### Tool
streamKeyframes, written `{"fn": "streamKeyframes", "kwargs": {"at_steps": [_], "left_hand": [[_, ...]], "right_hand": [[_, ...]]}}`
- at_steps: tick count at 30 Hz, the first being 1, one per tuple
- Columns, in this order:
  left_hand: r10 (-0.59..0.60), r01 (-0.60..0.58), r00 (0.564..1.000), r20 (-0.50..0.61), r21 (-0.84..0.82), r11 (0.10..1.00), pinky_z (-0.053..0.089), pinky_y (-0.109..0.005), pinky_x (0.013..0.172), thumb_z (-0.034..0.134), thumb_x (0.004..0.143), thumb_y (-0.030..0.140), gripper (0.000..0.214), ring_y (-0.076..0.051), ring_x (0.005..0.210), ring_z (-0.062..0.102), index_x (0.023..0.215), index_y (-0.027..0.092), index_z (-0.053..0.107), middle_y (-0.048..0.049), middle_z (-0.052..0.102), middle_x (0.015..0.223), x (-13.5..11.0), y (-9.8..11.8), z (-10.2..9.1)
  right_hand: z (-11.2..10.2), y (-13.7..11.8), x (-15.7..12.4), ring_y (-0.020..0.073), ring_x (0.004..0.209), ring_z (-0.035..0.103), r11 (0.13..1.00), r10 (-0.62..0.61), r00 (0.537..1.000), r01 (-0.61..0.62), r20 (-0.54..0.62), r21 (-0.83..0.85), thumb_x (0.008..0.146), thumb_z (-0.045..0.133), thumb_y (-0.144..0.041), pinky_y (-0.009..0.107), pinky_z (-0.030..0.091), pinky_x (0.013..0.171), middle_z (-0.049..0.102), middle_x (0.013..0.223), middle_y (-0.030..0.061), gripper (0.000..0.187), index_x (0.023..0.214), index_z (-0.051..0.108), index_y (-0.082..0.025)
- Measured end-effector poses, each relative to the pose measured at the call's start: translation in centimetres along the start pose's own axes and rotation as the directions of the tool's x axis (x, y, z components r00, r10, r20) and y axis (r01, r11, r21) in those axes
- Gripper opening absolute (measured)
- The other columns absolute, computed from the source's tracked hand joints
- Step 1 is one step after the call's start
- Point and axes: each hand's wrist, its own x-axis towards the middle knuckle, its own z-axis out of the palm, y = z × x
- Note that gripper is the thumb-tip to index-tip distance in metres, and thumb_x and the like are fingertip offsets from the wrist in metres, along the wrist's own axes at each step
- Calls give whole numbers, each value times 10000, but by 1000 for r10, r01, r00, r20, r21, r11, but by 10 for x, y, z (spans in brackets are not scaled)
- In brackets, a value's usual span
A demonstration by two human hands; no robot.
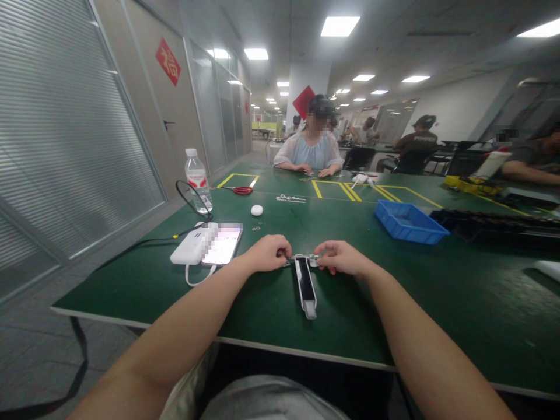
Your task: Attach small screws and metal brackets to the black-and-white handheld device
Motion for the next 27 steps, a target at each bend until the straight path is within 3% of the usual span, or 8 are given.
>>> {"fn": "streamKeyframes", "kwargs": {"at_steps": [7,20,27], "left_hand": [[11,-11,1000,-3,-7,1000,420,-202,645,550,635,57,164,-102,649,523,755,122,642,-20,595,764,0,1,0],[3,-3,1000,7,-7,1000,425,-203,647,556,644,63,172,-102,656,527,778,128,643,-22,595,784,0,1,-1],[0,0,1000,12,-20,1000,434,-203,649,561,648,73,188,-101,659,534,798,134,657,-25,605,809,0,-2,-1]], "right_hand": [[0,7,6,46,377,412,995,-72,997,70,-22,-77,671,651,-146,180,315,379,578,541,-43,201,865,596,-142],[0,10,5,89,516,493,912,-251,967,219,-51,-347,696,614,-262,206,372,514,599,575,-18,219,879,685,-163],[1,8,4,84,503,471,923,-248,968,227,-29,-311,675,636,-278,207,359,487,592,594,-12,231,857,698,-150]]}}
